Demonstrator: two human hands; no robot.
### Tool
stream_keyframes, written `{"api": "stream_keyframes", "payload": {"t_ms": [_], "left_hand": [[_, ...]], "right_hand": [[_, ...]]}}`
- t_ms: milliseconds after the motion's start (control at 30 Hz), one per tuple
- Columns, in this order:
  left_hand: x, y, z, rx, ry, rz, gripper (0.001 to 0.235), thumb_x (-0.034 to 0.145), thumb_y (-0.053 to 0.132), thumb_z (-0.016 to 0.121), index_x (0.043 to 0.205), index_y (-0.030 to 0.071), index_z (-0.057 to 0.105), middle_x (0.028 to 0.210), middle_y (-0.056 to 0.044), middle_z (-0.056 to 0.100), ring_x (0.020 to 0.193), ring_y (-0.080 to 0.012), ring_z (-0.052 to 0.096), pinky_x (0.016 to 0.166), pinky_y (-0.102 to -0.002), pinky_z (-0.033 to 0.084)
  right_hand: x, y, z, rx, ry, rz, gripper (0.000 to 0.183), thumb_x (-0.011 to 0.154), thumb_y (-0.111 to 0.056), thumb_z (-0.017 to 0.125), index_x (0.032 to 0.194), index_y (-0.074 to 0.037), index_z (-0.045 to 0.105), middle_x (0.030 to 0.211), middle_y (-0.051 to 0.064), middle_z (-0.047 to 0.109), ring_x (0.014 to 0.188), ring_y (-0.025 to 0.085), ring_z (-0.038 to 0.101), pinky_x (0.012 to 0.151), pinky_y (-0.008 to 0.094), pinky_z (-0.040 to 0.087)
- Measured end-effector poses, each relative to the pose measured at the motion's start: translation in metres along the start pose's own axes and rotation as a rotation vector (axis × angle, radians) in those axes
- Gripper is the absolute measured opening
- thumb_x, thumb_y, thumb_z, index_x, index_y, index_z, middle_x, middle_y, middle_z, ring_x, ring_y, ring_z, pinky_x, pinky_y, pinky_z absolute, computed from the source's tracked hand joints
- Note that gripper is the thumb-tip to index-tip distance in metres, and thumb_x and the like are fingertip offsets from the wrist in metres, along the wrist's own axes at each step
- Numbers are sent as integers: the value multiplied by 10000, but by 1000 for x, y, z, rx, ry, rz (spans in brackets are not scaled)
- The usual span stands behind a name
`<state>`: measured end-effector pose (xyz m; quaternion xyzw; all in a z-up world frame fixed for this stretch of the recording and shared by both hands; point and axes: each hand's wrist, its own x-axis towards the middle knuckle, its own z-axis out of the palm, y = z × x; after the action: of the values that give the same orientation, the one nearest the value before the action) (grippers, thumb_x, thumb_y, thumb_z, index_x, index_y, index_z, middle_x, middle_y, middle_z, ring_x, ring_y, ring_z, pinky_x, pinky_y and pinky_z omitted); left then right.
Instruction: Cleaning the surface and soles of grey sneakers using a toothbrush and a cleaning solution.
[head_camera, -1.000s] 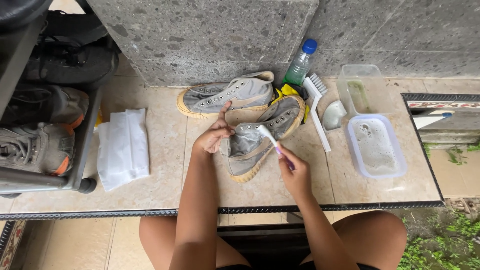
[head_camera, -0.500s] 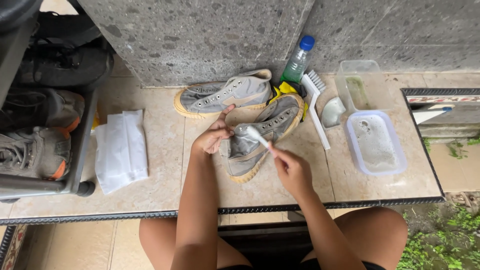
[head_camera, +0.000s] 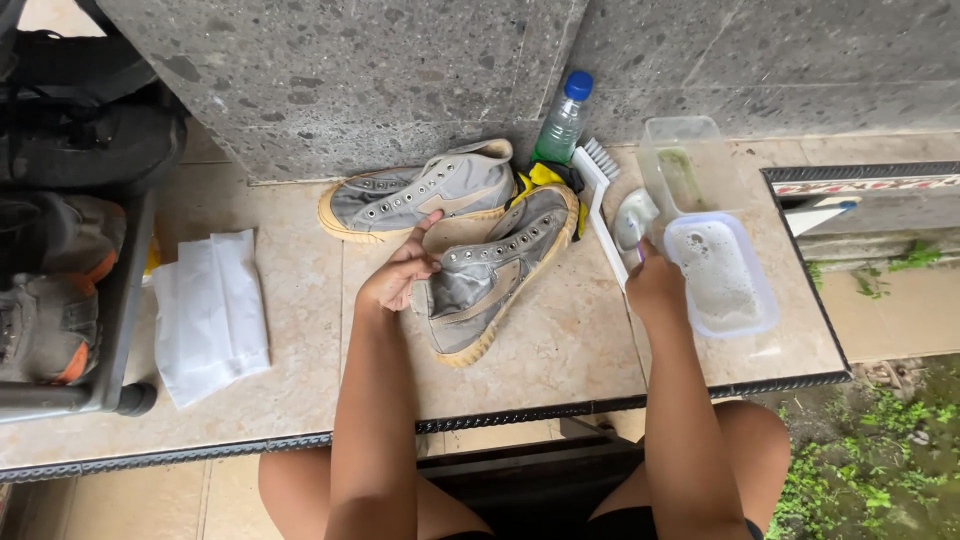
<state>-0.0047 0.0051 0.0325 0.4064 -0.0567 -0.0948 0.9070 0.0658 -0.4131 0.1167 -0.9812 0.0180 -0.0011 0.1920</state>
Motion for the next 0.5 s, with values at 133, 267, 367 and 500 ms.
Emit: {"api": "stream_keyframes", "payload": {"t_ms": [133,267,367,500], "left_hand": [[-2,3,3,11,16,12,928,798,-97,575,1601,143,176,1041,-211,723,762,-186,734,637,-312,639],[0,3,5,-1,4,11,929,805,-99,563,1609,127,158,949,-186,729,705,-187,735,604,-283,622],[9,-6,-16,-10,4,22,933,799,-101,562,1609,118,153,965,-195,730,704,-191,742,600,-287,625],[7,-5,-14,-23,-8,25,930,794,-107,561,1606,121,167,1030,-208,730,700,-179,745,597,-297,632]], "right_hand": [[0,-14,-26,46,7,-26,486,982,-88,485,1444,-104,633,1214,242,712,1077,433,702,905,516,581],[-39,-38,-56,165,29,-85,491,985,-92,509,1464,-99,620,1171,267,714,1043,449,700,878,537,582],[-87,-76,-76,464,88,-158,452,997,-73,533,1438,-92,632,1223,295,681,1093,469,665,903,542,563],[-124,-86,-47,722,-18,-330,331,941,-32,644,1248,-95,749,1111,205,763,911,280,745,706,418,617]]}}
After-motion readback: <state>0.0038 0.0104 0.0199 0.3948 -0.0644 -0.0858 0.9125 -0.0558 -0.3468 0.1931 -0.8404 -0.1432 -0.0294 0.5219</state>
